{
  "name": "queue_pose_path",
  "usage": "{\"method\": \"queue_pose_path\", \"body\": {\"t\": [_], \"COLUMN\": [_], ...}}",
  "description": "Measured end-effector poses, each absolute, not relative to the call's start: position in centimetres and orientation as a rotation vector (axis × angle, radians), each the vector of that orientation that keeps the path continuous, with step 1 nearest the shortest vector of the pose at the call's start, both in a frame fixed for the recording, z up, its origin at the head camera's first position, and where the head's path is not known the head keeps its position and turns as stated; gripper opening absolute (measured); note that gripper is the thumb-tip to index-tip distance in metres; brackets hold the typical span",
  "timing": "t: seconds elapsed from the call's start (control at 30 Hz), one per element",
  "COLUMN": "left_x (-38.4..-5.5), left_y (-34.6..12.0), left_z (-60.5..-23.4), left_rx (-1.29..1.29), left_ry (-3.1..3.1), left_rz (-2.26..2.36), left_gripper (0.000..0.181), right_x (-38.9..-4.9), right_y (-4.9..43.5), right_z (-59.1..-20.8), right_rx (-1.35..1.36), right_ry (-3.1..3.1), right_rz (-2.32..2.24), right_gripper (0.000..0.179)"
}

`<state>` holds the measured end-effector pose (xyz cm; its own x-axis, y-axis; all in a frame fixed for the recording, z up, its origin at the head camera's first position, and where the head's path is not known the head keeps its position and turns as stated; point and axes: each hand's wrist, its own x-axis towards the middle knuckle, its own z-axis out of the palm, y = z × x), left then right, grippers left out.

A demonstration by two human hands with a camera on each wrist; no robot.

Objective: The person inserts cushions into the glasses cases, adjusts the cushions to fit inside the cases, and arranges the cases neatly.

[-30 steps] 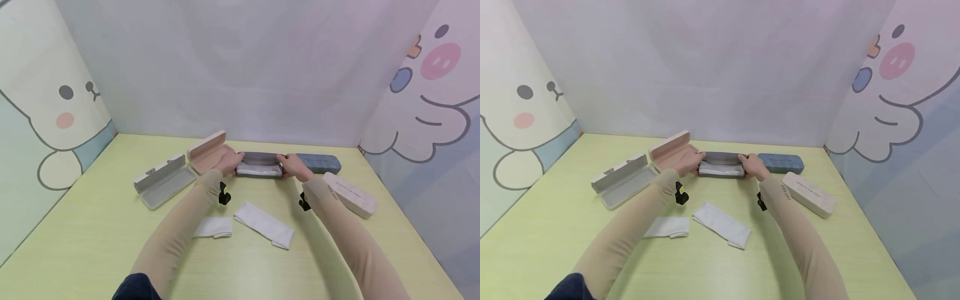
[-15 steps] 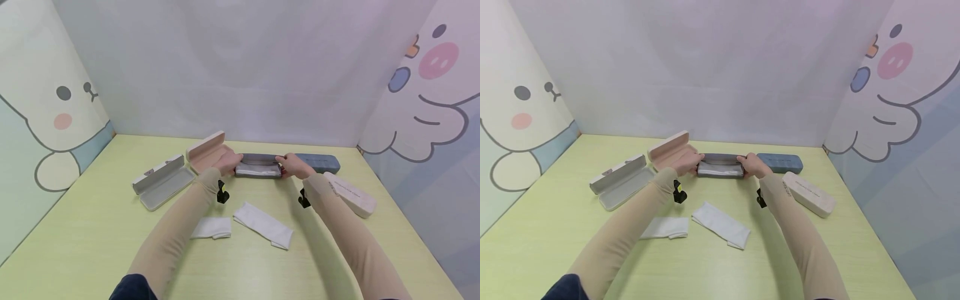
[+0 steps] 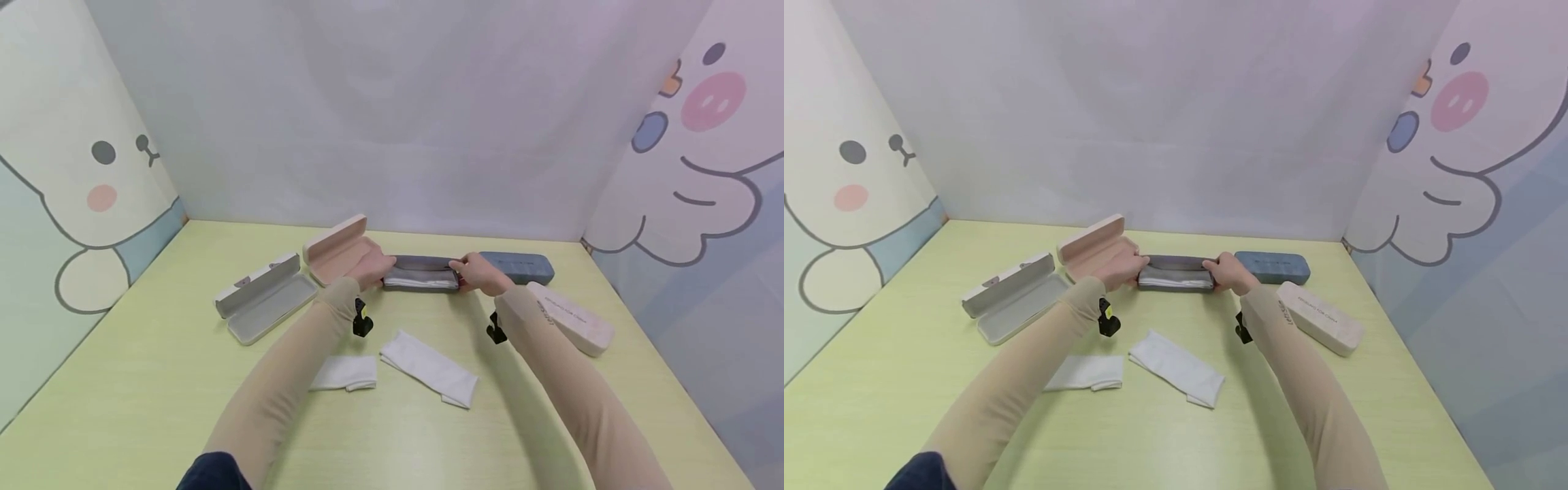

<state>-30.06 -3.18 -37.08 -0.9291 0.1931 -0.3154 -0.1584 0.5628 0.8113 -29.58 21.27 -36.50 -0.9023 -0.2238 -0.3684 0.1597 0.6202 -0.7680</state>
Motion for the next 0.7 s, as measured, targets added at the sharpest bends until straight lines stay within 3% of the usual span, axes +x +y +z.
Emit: {"method": "queue_pose_path", "body": {"t": [0.23, 0.7], "left_x": [-29.77, -29.41], "left_y": [-3.06, -3.08], "left_z": [-37.42, -37.11], "left_rx": [0.020, 0.061], "left_ry": [2.384, 2.457], "left_rz": [1.369, 1.272], "left_gripper": [0.065, 0.063], "right_x": [-29.54, -29.08], "right_y": [21.33, 21.27], "right_z": [-36.73, -36.42], "right_rx": [-0.065, -0.082], "right_ry": [2.419, 2.419], "right_rz": [-1.221, -1.228], "right_gripper": [0.038, 0.038]}}
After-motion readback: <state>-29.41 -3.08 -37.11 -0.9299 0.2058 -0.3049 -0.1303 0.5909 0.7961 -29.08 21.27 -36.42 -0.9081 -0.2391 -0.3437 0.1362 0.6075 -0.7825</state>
